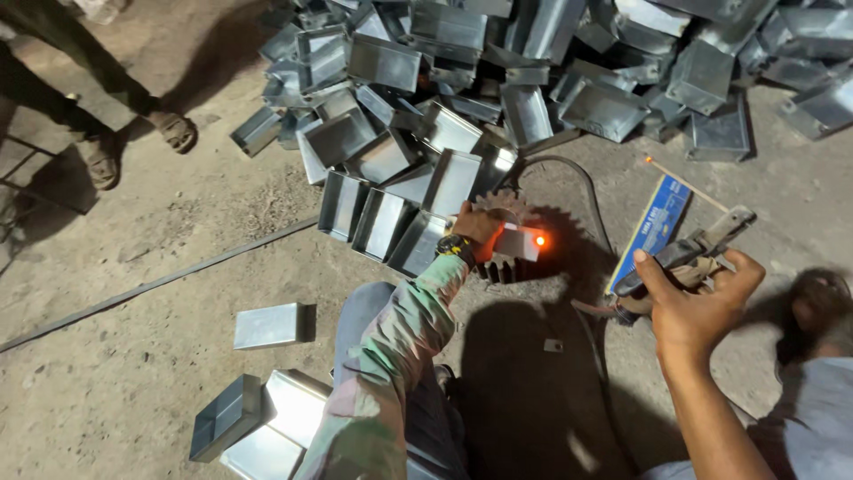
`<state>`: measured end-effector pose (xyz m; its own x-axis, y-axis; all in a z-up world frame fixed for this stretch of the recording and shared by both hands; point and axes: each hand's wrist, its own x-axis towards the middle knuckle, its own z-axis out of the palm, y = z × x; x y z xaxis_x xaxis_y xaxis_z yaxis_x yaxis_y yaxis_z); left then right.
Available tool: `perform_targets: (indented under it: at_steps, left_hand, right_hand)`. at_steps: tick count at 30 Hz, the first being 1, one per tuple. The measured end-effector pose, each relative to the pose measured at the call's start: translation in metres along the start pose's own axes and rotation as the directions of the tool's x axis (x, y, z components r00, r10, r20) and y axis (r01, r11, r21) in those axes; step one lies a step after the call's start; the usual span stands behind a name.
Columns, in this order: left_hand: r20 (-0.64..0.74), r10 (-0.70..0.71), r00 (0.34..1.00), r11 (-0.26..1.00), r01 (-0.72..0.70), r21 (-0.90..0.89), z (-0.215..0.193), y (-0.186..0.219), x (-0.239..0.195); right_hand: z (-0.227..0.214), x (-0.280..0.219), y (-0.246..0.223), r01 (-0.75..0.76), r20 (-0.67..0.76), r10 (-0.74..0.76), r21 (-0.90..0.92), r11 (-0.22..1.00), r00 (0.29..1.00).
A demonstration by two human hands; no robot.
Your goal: The person welds the edges of small metal boxes by hand while sitting on the floor, using a welding rod and clamp to fuse joints on several items from a large pile.
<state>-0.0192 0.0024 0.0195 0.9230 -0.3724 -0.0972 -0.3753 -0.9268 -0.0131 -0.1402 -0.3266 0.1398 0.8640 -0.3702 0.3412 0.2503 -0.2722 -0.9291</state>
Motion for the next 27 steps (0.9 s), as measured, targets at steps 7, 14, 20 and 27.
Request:
perform_targets:
  at_steps: [7, 14, 20, 27]
  left_hand:
    - [-0.063, 0.074, 0.995, 0.988, -0.065, 0.140, -0.054, -0.064, 0.001]
    - [-0.646, -0.147, 0.749, 0.963, 0.257, 0.080, -0.137, -0.197, -0.027]
    - [-0.565, -0.464, 0.682, 0.876, 0.447, -0.180, -0.027, -0.203, -0.160]
    - [-0.071, -0.890, 0.450, 0.453, 0.862, -0.228, 0.121, -0.109, -0.388]
  right_hand:
    - [-0.003, 0.003, -0.002, -0.036, -0.006, 0.036, 0.009, 0.999, 0.999]
    - [-0.001, 0.004, 0.000, 0.005, -0.001, -0.005, 0.010, 1.000, 1.000]
    - [0.000, 0.003, 0.010, -0.034, 0.013, 0.035, -0.060, 0.998, 0.999]
    - [-0.002, 0.003, 0.038, 0.068, 0.063, -0.065, -0.056, 0.996, 0.996]
